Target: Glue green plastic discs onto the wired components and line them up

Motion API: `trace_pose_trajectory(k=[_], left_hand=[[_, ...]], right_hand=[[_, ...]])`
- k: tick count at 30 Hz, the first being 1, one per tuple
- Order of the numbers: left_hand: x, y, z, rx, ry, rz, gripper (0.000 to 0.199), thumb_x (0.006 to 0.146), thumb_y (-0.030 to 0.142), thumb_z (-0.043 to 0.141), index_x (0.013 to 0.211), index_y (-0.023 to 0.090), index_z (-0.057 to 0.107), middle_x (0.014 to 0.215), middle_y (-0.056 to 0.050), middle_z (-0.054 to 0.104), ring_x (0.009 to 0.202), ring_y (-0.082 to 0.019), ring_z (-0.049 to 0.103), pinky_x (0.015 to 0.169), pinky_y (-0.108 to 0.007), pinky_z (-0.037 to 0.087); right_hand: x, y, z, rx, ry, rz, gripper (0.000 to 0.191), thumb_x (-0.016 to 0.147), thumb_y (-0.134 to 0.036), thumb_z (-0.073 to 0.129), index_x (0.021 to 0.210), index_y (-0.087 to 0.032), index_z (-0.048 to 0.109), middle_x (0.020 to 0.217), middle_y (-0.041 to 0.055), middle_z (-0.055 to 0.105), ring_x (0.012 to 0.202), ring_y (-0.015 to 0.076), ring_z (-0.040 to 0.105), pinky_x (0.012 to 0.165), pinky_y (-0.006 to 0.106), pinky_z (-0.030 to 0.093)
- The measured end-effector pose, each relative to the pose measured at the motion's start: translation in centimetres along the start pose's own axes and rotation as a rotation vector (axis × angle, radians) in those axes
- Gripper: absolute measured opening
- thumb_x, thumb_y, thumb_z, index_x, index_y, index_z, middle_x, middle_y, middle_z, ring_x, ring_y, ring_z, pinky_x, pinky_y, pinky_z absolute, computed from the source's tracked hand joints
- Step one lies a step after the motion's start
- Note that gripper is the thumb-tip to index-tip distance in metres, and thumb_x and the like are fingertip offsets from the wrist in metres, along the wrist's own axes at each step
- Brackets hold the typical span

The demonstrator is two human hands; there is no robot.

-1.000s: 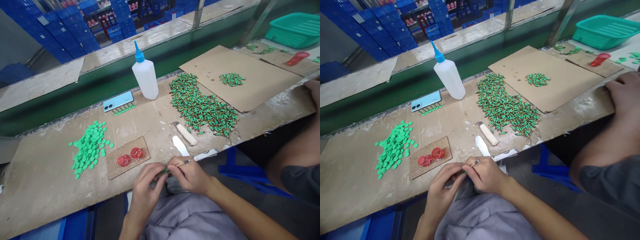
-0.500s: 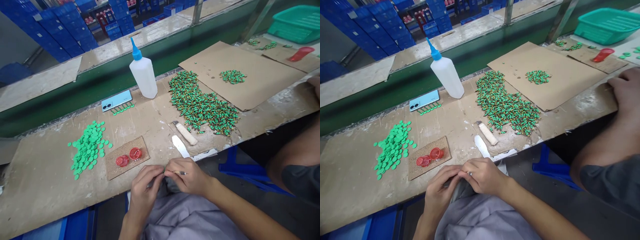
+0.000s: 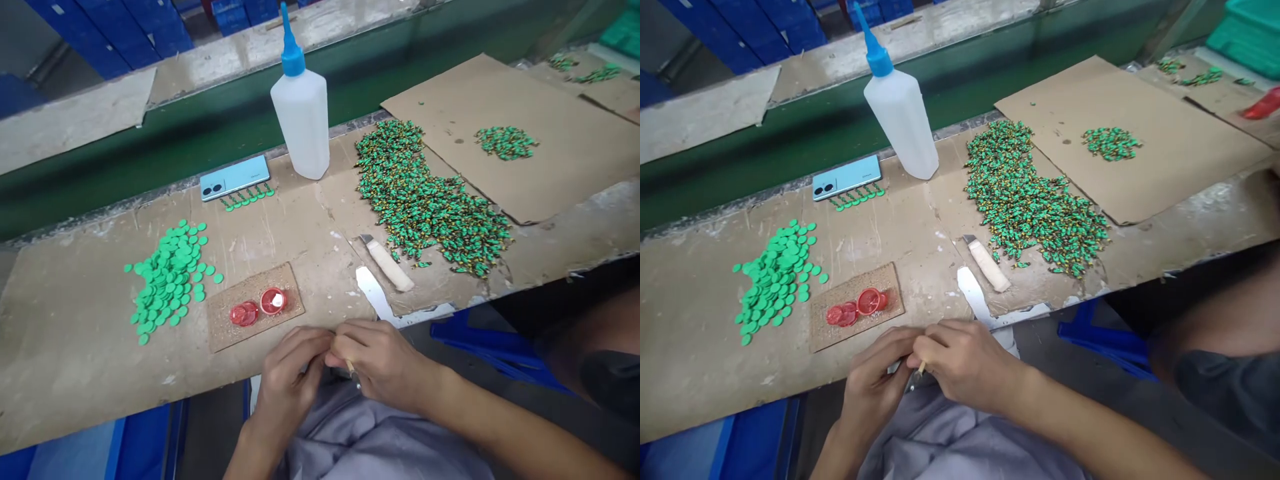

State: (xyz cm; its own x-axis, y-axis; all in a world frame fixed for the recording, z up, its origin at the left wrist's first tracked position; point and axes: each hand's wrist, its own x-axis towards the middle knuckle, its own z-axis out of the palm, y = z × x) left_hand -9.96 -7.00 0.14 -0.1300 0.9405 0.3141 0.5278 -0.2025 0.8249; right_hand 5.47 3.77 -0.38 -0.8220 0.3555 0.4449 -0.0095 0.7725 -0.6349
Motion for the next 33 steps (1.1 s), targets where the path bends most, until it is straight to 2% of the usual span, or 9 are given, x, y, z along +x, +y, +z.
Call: trace_pose_trajectory(k=[6, 9, 12, 14, 18, 28, 33], left_hand=[[0.0, 0.0, 0.0, -0.005, 0.008, -0.023, 0.023, 0.092, -0.003, 0.060, 0.100, 0.016, 0.071, 0.096, -0.005, 0.074, 0.089, -0.014, 0.068, 0.081, -0.023, 0.056], [0.0, 0.0, 0.2, -0.013, 0.026, -0.019, 0.021, 0.093, 0.000, 0.062, 0.100, 0.017, 0.071, 0.096, -0.005, 0.075, 0.087, -0.014, 0.069, 0.079, -0.023, 0.057], [0.0, -0.1, 0.3, -0.012, 0.025, -0.033, 0.019, 0.093, 0.003, 0.065, 0.101, 0.019, 0.073, 0.095, -0.005, 0.075, 0.087, -0.015, 0.071, 0.079, -0.023, 0.059], [0.0, -0.1, 0.3, -0.001, 0.020, -0.047, 0.017, 0.094, 0.005, 0.066, 0.101, 0.019, 0.074, 0.095, -0.005, 0.076, 0.088, -0.016, 0.072, 0.079, -0.024, 0.059], [-0.1, -0.1, 0.1, 0.006, 0.016, -0.071, 0.014, 0.094, 0.008, 0.068, 0.098, 0.019, 0.075, 0.095, -0.005, 0.076, 0.087, -0.017, 0.073, 0.080, -0.025, 0.060], [0.0, 0.0, 0.0, 0.001, 0.008, -0.081, 0.015, 0.093, 0.007, 0.067, 0.097, 0.019, 0.075, 0.094, -0.004, 0.075, 0.088, -0.015, 0.072, 0.080, -0.022, 0.059], [-0.2, -0.2, 0.0, 0.019, 0.006, -0.068, 0.016, 0.093, 0.005, 0.065, 0.098, 0.018, 0.073, 0.096, -0.005, 0.075, 0.089, -0.016, 0.072, 0.080, -0.024, 0.060]], right_hand=[[0.4, 0.5, -0.2, 0.006, -0.048, -0.049, 0.035, 0.110, -0.019, 0.035, 0.078, -0.020, 0.051, 0.069, -0.0006, 0.056, 0.061, 0.0144, 0.048, 0.058, 0.027, 0.035], [0.1, 0.9, 0.1, 0.044, 0.057, -0.047, 0.035, 0.111, -0.024, 0.034, 0.082, -0.020, 0.052, 0.070, 0.0001, 0.059, 0.061, 0.0138, 0.052, 0.058, 0.026, 0.040], [-0.5, 1.2, 0.1, 0.151, 0.191, 0.033, 0.036, 0.112, -0.024, 0.032, 0.083, -0.020, 0.053, 0.069, -0.0003, 0.058, 0.059, 0.0123, 0.055, 0.058, 0.023, 0.043], [-0.8, 1.3, -0.1, 0.191, 0.214, 0.080, 0.036, 0.111, -0.023, 0.032, 0.081, -0.020, 0.053, 0.069, -0.0005, 0.057, 0.059, 0.0119, 0.056, 0.058, 0.023, 0.044], [-1.0, 1.1, -0.5, 0.142, 0.182, 0.087, 0.034, 0.110, -0.022, 0.034, 0.083, -0.019, 0.054, 0.070, 0.0004, 0.058, 0.059, 0.0121, 0.058, 0.058, 0.023, 0.045], [-0.8, 1.4, -0.4, 0.089, 0.117, -0.019, 0.030, 0.111, -0.022, 0.033, 0.091, -0.018, 0.055, 0.076, 0.0027, 0.063, 0.068, 0.0151, 0.060, 0.066, 0.025, 0.048], [-0.7, 1.1, -0.2, 0.074, 0.073, -0.061, 0.032, 0.111, -0.023, 0.034, 0.087, -0.019, 0.053, 0.074, 0.0024, 0.062, 0.068, 0.0148, 0.058, 0.065, 0.024, 0.048]])
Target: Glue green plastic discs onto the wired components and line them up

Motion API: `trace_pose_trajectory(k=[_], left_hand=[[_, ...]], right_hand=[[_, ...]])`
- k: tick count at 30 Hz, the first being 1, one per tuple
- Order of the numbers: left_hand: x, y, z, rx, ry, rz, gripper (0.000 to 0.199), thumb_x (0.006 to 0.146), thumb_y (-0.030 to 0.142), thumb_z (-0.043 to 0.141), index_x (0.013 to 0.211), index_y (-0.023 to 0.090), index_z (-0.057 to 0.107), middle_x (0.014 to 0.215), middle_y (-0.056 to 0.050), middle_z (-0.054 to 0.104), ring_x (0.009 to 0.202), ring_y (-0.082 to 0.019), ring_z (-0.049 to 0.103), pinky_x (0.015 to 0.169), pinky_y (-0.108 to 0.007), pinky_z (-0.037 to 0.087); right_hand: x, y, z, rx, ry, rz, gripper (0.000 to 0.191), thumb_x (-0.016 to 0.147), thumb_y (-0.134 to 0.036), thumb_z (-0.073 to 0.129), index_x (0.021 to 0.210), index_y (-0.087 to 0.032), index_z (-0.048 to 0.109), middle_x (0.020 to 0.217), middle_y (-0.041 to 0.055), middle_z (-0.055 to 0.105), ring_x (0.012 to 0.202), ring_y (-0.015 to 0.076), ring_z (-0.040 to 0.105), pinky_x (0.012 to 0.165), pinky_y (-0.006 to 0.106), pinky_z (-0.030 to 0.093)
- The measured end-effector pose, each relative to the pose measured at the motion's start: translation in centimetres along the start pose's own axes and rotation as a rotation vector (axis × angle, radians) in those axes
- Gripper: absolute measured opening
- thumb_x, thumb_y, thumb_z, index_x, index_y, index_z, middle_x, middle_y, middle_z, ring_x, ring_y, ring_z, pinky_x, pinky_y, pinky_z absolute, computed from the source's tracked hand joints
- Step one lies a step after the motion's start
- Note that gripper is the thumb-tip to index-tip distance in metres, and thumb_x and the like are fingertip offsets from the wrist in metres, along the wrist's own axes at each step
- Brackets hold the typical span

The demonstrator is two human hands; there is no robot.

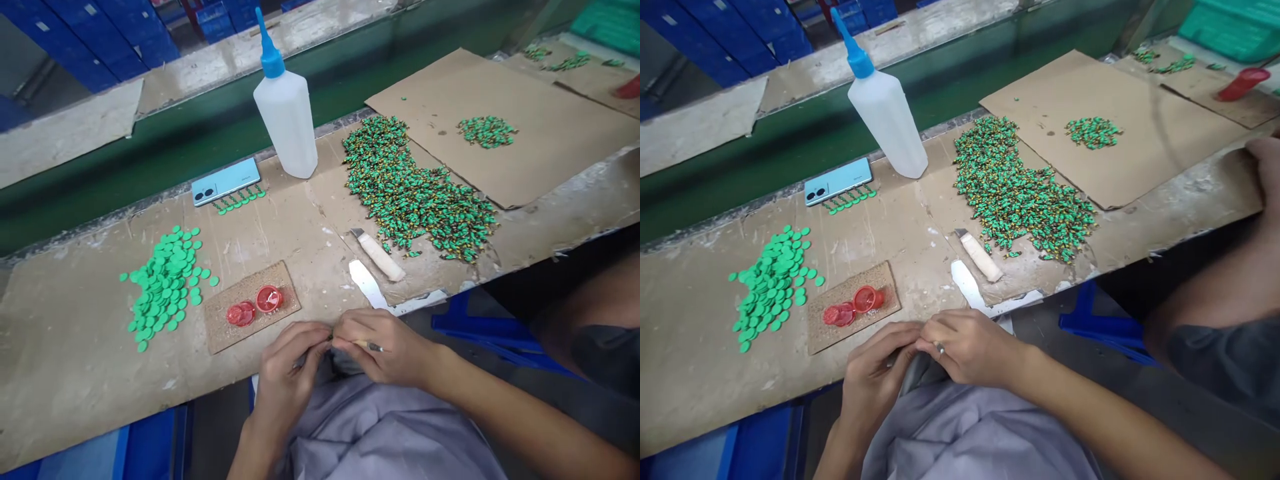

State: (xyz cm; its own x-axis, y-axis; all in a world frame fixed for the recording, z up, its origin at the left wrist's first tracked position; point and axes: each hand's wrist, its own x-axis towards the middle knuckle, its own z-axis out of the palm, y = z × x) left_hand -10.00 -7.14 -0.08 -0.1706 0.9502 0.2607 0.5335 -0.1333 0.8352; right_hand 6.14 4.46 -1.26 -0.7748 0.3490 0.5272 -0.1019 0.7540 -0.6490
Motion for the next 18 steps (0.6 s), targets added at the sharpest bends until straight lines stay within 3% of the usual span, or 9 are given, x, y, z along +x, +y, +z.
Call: trace_pose_trajectory(k=[10, 14, 18], left_hand=[[0.4, 0.3, 0.0, 0.010, 0.012, 0.012, 0.019, 0.094, 0.005, 0.061, 0.098, 0.018, 0.074, 0.093, -0.008, 0.076, 0.086, -0.018, 0.073, 0.076, -0.026, 0.061], [0.3, 0.3, -0.1, 0.003, 0.003, -0.005, 0.019, 0.094, 0.005, 0.060, 0.099, 0.018, 0.074, 0.095, -0.008, 0.076, 0.087, -0.019, 0.073, 0.075, -0.027, 0.060], [0.2, 0.2, -0.1, -0.004, -0.005, -0.024, 0.019, 0.094, 0.004, 0.060, 0.097, 0.017, 0.074, 0.094, -0.007, 0.075, 0.087, -0.017, 0.072, 0.077, -0.025, 0.059]], right_hand=[[0.5, -0.5, -0.3, -0.001, -0.133, 0.044, 0.028, 0.108, -0.017, 0.041, 0.083, -0.020, 0.053, 0.073, 0.0008, 0.059, 0.063, 0.0141, 0.052, 0.058, 0.025, 0.037], [0.8, -0.1, -0.4, 0.041, -0.205, 0.047, 0.017, 0.100, -0.009, 0.051, 0.088, -0.020, 0.055, 0.078, 0.0007, 0.062, 0.069, 0.0140, 0.057, 0.065, 0.024, 0.040], [1.3, 0.4, -0.5, 0.030, -0.232, 0.023, 0.020, 0.104, -0.013, 0.046, 0.087, -0.020, 0.054, 0.076, 0.0010, 0.062, 0.066, 0.0142, 0.058, 0.064, 0.024, 0.042]])
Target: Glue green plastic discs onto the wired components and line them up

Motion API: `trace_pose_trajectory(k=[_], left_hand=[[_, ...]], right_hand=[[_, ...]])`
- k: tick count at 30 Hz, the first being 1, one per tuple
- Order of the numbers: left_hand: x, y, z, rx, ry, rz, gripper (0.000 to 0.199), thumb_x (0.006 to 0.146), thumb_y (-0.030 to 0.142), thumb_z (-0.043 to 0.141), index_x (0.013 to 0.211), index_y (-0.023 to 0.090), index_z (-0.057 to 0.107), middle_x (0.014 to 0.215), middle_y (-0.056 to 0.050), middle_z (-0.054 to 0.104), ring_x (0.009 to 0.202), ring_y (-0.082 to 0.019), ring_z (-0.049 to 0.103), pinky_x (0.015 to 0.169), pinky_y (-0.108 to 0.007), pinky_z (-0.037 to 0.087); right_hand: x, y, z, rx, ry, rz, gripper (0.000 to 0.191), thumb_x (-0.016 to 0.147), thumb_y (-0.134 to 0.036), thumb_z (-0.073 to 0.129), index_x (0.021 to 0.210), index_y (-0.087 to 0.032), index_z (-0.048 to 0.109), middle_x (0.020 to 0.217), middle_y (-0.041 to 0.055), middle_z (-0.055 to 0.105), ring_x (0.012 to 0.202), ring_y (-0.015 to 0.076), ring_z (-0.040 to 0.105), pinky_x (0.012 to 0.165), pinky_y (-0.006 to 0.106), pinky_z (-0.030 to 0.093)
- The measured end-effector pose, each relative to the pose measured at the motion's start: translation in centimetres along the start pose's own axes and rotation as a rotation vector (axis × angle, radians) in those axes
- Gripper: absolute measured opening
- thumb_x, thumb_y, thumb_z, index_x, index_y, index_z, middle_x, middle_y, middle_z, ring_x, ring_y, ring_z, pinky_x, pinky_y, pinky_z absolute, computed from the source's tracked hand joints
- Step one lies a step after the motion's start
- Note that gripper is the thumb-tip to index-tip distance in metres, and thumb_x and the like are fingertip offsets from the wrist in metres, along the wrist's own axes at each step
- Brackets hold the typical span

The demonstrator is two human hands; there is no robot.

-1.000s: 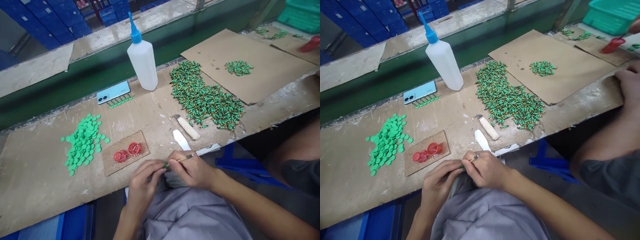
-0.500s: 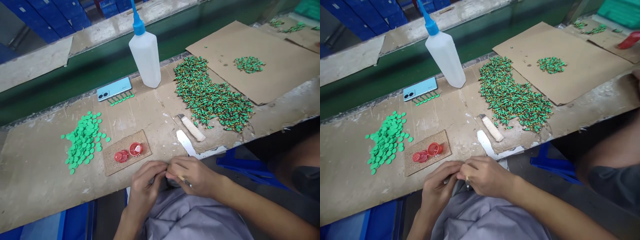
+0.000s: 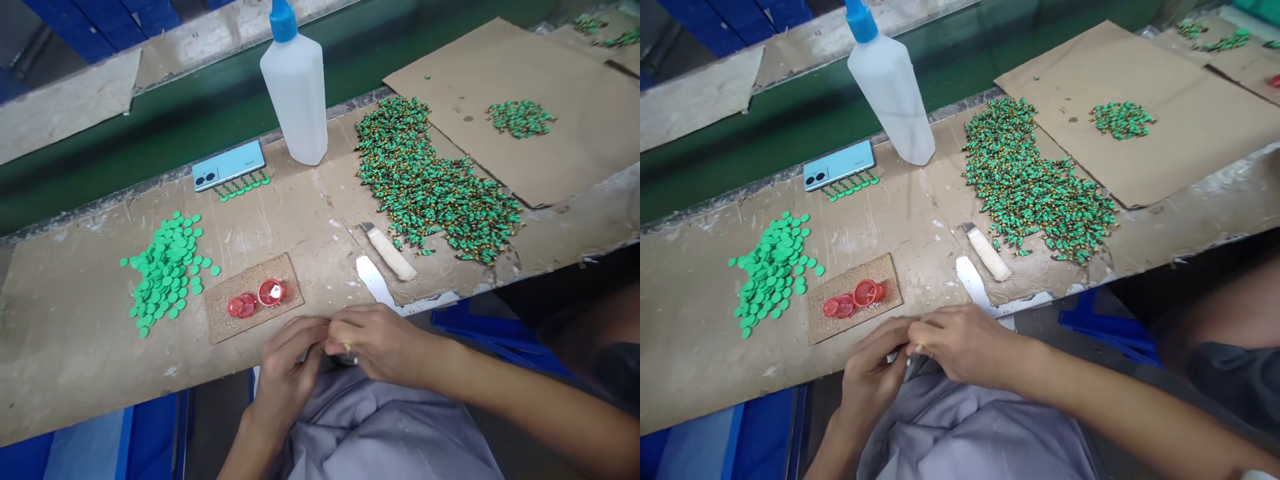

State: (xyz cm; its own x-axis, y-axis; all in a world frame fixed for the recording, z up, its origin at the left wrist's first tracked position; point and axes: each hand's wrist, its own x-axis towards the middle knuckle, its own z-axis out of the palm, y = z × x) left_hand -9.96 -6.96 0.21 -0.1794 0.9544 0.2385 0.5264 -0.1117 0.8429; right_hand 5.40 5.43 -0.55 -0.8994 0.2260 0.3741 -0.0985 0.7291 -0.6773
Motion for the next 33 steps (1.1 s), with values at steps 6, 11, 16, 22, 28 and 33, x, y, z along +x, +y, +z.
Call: trace_pose_trajectory(k=[6, 11, 16, 22, 28, 33], left_hand=[[0.0, 0.1, 0.2, -0.001, 0.018, 0.006, 0.015, 0.094, 0.008, 0.066, 0.098, 0.020, 0.075, 0.093, -0.004, 0.076, 0.085, -0.016, 0.073, 0.077, -0.025, 0.060], [0.0, 0.0, 0.1, 0.011, 0.030, 0.027, 0.012, 0.093, 0.010, 0.068, 0.097, 0.019, 0.075, 0.094, -0.004, 0.077, 0.087, -0.017, 0.074, 0.079, -0.025, 0.061], [-0.1, -0.2, 0.1, 0.023, 0.016, 0.028, 0.013, 0.093, 0.009, 0.069, 0.098, 0.020, 0.075, 0.095, -0.003, 0.077, 0.087, -0.015, 0.073, 0.082, -0.023, 0.060], [-0.1, -0.2, 0.1, 0.022, 0.013, 0.022, 0.012, 0.093, 0.010, 0.069, 0.098, 0.020, 0.075, 0.095, -0.003, 0.076, 0.087, -0.015, 0.073, 0.080, -0.023, 0.060], [-0.1, -0.4, 0.1, 0.029, 0.006, 0.009, 0.012, 0.094, 0.011, 0.069, 0.098, 0.019, 0.075, 0.096, -0.005, 0.076, 0.088, -0.016, 0.073, 0.081, -0.025, 0.060], [-0.1, -0.3, 0.1, 0.025, 0.020, 0.017, 0.012, 0.093, 0.010, 0.069, 0.098, 0.019, 0.075, 0.095, -0.004, 0.076, 0.088, -0.016, 0.073, 0.081, -0.024, 0.059]], right_hand=[[-0.6, 0.3, -0.4, 0.126, 0.161, 0.023, 0.033, 0.111, -0.023, 0.034, 0.088, -0.018, 0.057, 0.076, 0.0026, 0.064, 0.068, 0.0141, 0.061, 0.065, 0.024, 0.049], [-1.1, -0.2, -0.7, 0.163, 0.309, 0.134, 0.035, 0.109, -0.022, 0.036, 0.080, -0.019, 0.055, 0.074, 0.0016, 0.060, 0.066, 0.0131, 0.060, 0.063, 0.024, 0.048], [-1.3, -0.4, -0.3, 0.073, 0.243, 0.086, 0.029, 0.109, -0.022, 0.035, 0.092, -0.017, 0.058, 0.080, 0.0039, 0.064, 0.069, 0.0137, 0.061, 0.065, 0.024, 0.048], [-1.6, -0.4, -0.8, 0.276, 0.270, 0.216, 0.027, 0.108, -0.028, 0.044, 0.089, -0.017, 0.059, 0.080, 0.0018, 0.061, 0.062, 0.0102, 0.057, 0.056, 0.021, 0.043], [-1.5, -0.6, -1.0, 0.254, 0.236, 0.168, 0.031, 0.110, -0.027, 0.037, 0.087, -0.018, 0.057, 0.076, 0.0009, 0.060, 0.066, 0.0115, 0.059, 0.063, 0.022, 0.045], [-1.9, -0.4, -0.9, 0.224, 0.266, 0.254, 0.016, 0.106, -0.023, 0.044, 0.099, -0.017, 0.056, 0.079, 0.0005, 0.061, 0.067, 0.0121, 0.060, 0.063, 0.023, 0.044]])
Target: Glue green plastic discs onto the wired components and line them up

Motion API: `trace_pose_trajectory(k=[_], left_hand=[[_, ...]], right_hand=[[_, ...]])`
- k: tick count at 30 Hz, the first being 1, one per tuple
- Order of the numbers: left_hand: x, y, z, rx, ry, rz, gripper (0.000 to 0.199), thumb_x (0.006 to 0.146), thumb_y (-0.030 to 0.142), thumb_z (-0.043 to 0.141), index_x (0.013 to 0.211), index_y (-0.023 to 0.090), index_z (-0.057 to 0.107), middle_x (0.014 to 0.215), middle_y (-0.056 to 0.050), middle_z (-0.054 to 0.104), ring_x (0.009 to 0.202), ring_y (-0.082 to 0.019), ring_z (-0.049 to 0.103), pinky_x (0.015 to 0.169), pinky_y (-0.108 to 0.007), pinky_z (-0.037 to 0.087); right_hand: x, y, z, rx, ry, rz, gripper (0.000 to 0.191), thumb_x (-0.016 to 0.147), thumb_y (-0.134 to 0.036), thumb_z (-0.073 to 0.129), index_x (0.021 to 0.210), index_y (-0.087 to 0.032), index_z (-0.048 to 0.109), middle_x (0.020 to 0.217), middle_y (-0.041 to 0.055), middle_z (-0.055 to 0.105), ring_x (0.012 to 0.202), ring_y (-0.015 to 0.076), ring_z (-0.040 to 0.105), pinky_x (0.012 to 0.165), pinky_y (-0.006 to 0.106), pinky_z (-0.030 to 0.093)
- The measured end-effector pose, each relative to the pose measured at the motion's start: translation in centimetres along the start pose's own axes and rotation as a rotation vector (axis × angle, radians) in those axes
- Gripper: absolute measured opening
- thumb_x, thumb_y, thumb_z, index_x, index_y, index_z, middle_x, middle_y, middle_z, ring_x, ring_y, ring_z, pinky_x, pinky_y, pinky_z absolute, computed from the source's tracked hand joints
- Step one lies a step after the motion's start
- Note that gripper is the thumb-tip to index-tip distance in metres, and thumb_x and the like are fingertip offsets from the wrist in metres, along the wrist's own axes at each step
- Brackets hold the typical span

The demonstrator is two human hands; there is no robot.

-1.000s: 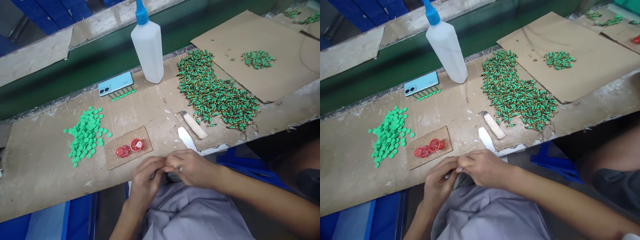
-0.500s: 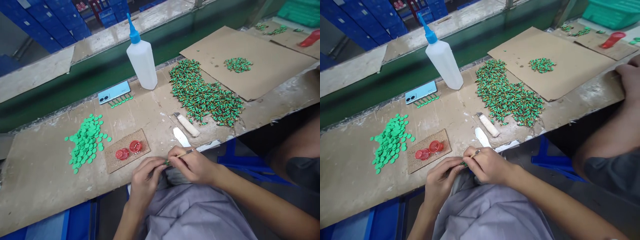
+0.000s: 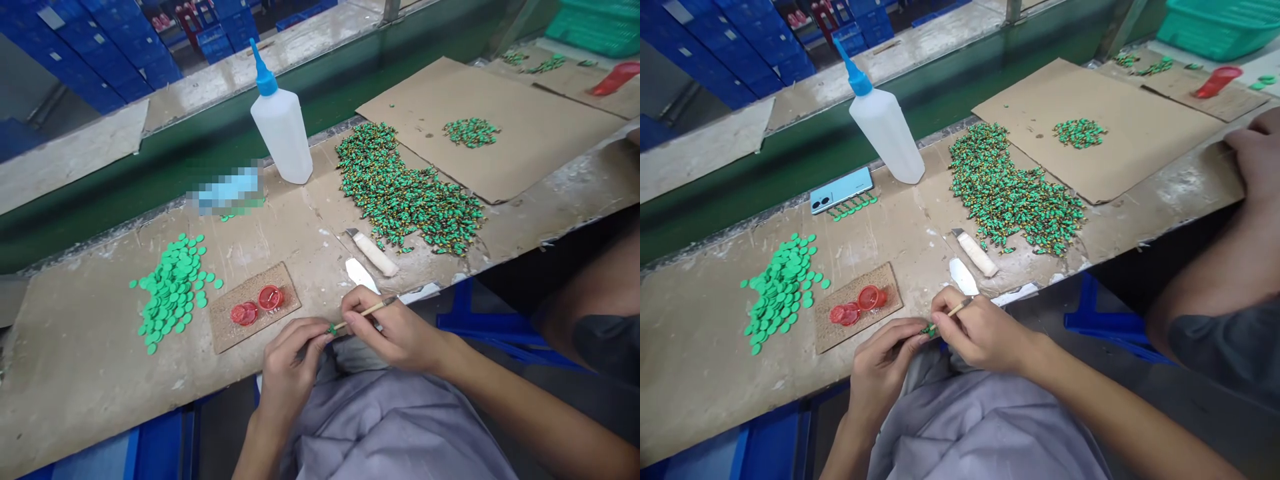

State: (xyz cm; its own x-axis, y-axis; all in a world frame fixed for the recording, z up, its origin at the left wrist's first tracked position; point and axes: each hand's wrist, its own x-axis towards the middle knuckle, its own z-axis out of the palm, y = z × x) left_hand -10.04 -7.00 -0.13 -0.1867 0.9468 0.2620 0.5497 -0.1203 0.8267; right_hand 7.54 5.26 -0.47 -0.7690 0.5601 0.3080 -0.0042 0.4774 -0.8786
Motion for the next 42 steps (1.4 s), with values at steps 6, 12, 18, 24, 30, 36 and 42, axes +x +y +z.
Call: trace_pose_trajectory(k=[6, 12, 18, 24, 30, 36, 42], left_hand=[[0.0, 0.1, 0.1, -0.007, 0.003, -0.001, 0.014, 0.093, 0.008, 0.068, 0.098, 0.019, 0.075, 0.095, -0.003, 0.076, 0.088, -0.015, 0.073, 0.082, -0.023, 0.059], [-0.1, 0.0, 0.1, -0.016, 0.000, 0.002, 0.013, 0.093, 0.008, 0.068, 0.098, 0.019, 0.075, 0.096, -0.003, 0.076, 0.089, -0.014, 0.072, 0.083, -0.021, 0.058], [-0.1, 0.0, 0.1, -0.028, 0.000, 0.020, 0.013, 0.094, 0.008, 0.068, 0.098, 0.019, 0.074, 0.096, -0.002, 0.075, 0.088, -0.013, 0.072, 0.082, -0.019, 0.058], [-0.2, 0.0, 0.1, -0.035, -0.008, -0.001, 0.014, 0.094, 0.007, 0.067, 0.099, 0.019, 0.074, 0.096, -0.003, 0.075, 0.089, -0.014, 0.072, 0.082, -0.021, 0.058], [0.0, 0.2, 0.1, -0.042, -0.008, 0.013, 0.014, 0.094, 0.007, 0.066, 0.098, 0.018, 0.073, 0.095, -0.003, 0.075, 0.088, -0.014, 0.071, 0.080, -0.021, 0.058], [-0.1, 0.0, 0.1, -0.045, -0.005, 0.004, 0.015, 0.094, 0.007, 0.066, 0.098, 0.019, 0.073, 0.095, -0.004, 0.075, 0.088, -0.015, 0.071, 0.080, -0.023, 0.058], [-0.1, 0.1, 0.1, -0.038, 0.005, 0.027, 0.015, 0.094, 0.005, 0.064, 0.098, 0.018, 0.071, 0.094, -0.004, 0.074, 0.087, -0.015, 0.071, 0.079, -0.022, 0.058]], right_hand=[[-0.3, -0.6, -1.1, 0.075, 0.010, 0.051, 0.024, 0.107, -0.030, 0.049, 0.089, -0.018, 0.060, 0.075, -0.0015, 0.059, 0.062, 0.0102, 0.056, 0.057, 0.020, 0.041], [0.2, -0.4, 0.1, -0.080, 0.035, -0.152, 0.029, 0.111, -0.027, 0.041, 0.092, -0.016, 0.061, 0.078, 0.0016, 0.064, 0.068, 0.0116, 0.060, 0.065, 0.022, 0.044], [0.3, 0.1, 0.8, -0.125, 0.039, -0.189, 0.030, 0.111, -0.026, 0.039, 0.092, -0.016, 0.060, 0.076, 0.0024, 0.064, 0.067, 0.0124, 0.060, 0.063, 0.022, 0.045], [0.4, -0.2, 0.7, -0.141, 0.016, -0.199, 0.029, 0.111, -0.027, 0.040, 0.090, -0.018, 0.058, 0.076, 0.0022, 0.065, 0.067, 0.0127, 0.060, 0.063, 0.023, 0.047], [0.5, 0.0, 1.0, -0.126, 0.022, -0.242, 0.028, 0.111, -0.024, 0.039, 0.090, -0.018, 0.056, 0.075, 0.0023, 0.064, 0.067, 0.0127, 0.059, 0.062, 0.023, 0.047], [0.3, 0.4, 0.9, -0.137, 0.004, -0.236, 0.027, 0.111, -0.025, 0.039, 0.090, -0.018, 0.056, 0.075, 0.0021, 0.062, 0.067, 0.0130, 0.058, 0.063, 0.024, 0.047], [0.7, -0.1, 1.1, -0.209, -0.025, -0.278, 0.031, 0.112, -0.028, 0.038, 0.087, -0.019, 0.054, 0.073, 0.0005, 0.061, 0.065, 0.0125, 0.056, 0.059, 0.023, 0.042]])
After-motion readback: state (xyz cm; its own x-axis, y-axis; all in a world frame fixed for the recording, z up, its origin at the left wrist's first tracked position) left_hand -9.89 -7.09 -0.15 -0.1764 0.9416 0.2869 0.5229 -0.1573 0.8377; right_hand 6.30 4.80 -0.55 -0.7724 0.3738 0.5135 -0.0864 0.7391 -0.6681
